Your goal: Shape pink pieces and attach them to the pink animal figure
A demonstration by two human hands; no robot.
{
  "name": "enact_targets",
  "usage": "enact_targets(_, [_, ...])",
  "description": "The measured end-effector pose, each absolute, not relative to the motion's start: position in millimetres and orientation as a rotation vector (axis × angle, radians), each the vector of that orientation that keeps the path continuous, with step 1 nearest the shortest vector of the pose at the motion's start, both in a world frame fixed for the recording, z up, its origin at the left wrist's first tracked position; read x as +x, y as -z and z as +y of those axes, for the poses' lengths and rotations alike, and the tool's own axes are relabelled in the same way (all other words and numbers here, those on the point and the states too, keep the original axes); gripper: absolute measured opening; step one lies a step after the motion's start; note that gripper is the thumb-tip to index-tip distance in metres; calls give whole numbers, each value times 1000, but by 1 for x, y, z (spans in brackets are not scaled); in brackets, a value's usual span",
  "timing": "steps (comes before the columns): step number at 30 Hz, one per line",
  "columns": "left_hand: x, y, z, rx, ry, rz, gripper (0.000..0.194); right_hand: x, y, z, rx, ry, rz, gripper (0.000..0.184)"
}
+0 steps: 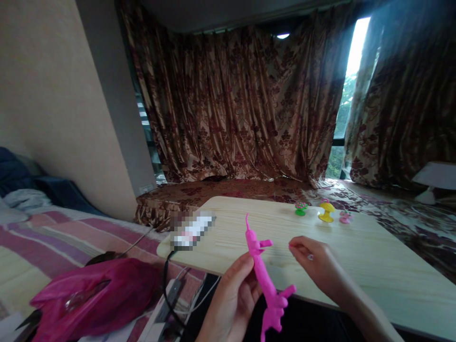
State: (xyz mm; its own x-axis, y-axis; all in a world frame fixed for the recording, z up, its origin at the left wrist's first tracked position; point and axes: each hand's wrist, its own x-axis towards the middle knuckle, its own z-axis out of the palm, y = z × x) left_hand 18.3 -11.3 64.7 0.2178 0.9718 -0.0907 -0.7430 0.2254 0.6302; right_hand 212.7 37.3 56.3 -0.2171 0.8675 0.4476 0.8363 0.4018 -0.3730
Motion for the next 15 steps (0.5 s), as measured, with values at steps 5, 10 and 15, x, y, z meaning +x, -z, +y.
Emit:
enact_targets(5, [30,-67,-17,710,-1271,487,22,205,-90,-25,-1037,-184,-1893,12])
enact_targets(10, [34,-67,-21,740,-1286,515,19,185,-96,-38,-953,-256,-1878,20])
enact_targets(15, [36,-64,-21,728,-1276,510,19,184,-89,-33,-1074,-301,-1849,13])
